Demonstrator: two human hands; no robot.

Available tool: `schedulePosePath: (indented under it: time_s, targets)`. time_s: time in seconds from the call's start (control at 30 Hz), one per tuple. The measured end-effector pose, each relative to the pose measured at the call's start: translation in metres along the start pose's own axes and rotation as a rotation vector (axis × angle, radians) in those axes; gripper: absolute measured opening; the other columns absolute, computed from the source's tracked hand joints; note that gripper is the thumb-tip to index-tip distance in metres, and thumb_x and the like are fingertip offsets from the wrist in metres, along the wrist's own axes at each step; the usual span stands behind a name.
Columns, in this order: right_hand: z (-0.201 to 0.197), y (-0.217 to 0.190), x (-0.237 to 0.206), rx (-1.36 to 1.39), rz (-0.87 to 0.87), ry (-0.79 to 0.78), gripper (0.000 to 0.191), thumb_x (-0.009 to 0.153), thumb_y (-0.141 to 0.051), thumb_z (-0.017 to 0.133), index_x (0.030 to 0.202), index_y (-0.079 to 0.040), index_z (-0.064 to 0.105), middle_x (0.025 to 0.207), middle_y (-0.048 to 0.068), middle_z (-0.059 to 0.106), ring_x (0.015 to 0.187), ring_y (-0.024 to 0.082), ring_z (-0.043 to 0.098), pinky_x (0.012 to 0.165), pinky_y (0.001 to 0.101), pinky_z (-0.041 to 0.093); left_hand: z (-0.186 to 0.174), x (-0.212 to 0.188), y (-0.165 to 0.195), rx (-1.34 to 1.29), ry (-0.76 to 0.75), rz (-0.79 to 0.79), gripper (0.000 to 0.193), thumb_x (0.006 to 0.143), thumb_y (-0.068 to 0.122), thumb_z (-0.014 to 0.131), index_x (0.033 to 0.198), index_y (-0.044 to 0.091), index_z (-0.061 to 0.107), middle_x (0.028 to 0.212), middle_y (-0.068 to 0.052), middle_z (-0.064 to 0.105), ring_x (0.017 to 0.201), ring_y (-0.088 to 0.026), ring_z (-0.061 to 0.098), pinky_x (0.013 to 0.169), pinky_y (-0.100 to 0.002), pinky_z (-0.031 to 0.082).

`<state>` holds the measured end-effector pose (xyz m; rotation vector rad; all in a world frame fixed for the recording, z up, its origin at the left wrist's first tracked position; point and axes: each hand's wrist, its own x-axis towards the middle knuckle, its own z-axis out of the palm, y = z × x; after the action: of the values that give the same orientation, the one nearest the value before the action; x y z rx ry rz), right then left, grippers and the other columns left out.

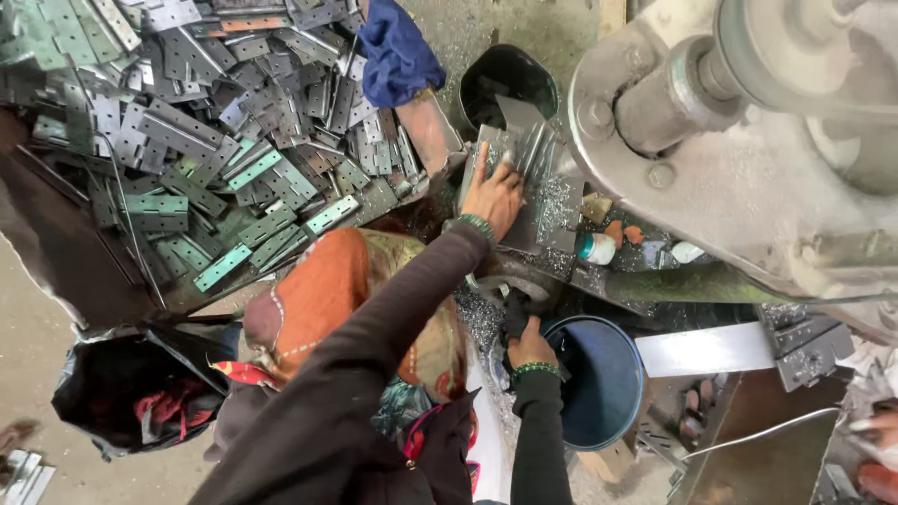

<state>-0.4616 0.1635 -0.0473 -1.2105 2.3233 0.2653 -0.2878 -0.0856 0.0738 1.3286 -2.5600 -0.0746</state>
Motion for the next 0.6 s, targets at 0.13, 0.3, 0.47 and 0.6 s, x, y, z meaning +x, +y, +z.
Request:
schedulePosePath:
  time_s: [0.13,0.3,0.47,0.6]
  targets:
    - [0.001,0.003,-0.008,0.016,-0.052,0.087,0.069,0.091,-0.038,0.067,0.148,-0.013,0.036,0.111,0.029,0.071,0.105,0.050,0.067,0.089,0.0590,0.052,-0.012,0.006,0.007,0.050,-0.120,-0.053,0.052,0.099,0.037,0.044,0.144,0.016,0.057,0.154,-0.006,0.047,0.151,-0.029,0.027,0.119,-0.072,0.002]
    - [0.022,0.003,0.003,0.040,-0.076,0.129,0.070,0.091,-0.039,0.068,0.148,-0.014,0.037,0.112,0.030,0.070,0.105,0.051,0.067,0.090,0.0586,0.052,-0.013,-0.061,-0.042,-0.282,0.182,0.060,0.049,0.091,0.027,0.055,0.139,0.020,0.061,0.154,-0.005,0.049,0.148,-0.028,0.032,0.120,-0.071,0.009]
    - [0.026,0.003,0.010,0.033,-0.067,0.138,0.070,0.090,-0.041,0.069,0.147,-0.015,0.037,0.112,0.032,0.070,0.106,0.052,0.066,0.091,0.0583,0.052,-0.001,-0.138,-0.143,-0.322,0.218,-0.201,0.038,0.089,0.021,0.061,0.125,0.012,0.069,0.130,-0.011,0.065,0.125,-0.031,0.057,0.109,-0.049,0.045]
    - [0.021,0.001,0.007,0.005,-0.029,0.127,0.071,0.090,-0.041,0.069,0.149,-0.016,0.037,0.112,0.031,0.071,0.106,0.051,0.067,0.091,0.0575,0.052,0.001,-0.181,-0.235,-0.008,0.240,-0.664,0.022,0.088,0.021,0.070,0.109,0.014,0.071,0.117,-0.009,0.065,0.114,-0.031,0.060,0.087,-0.055,0.047]
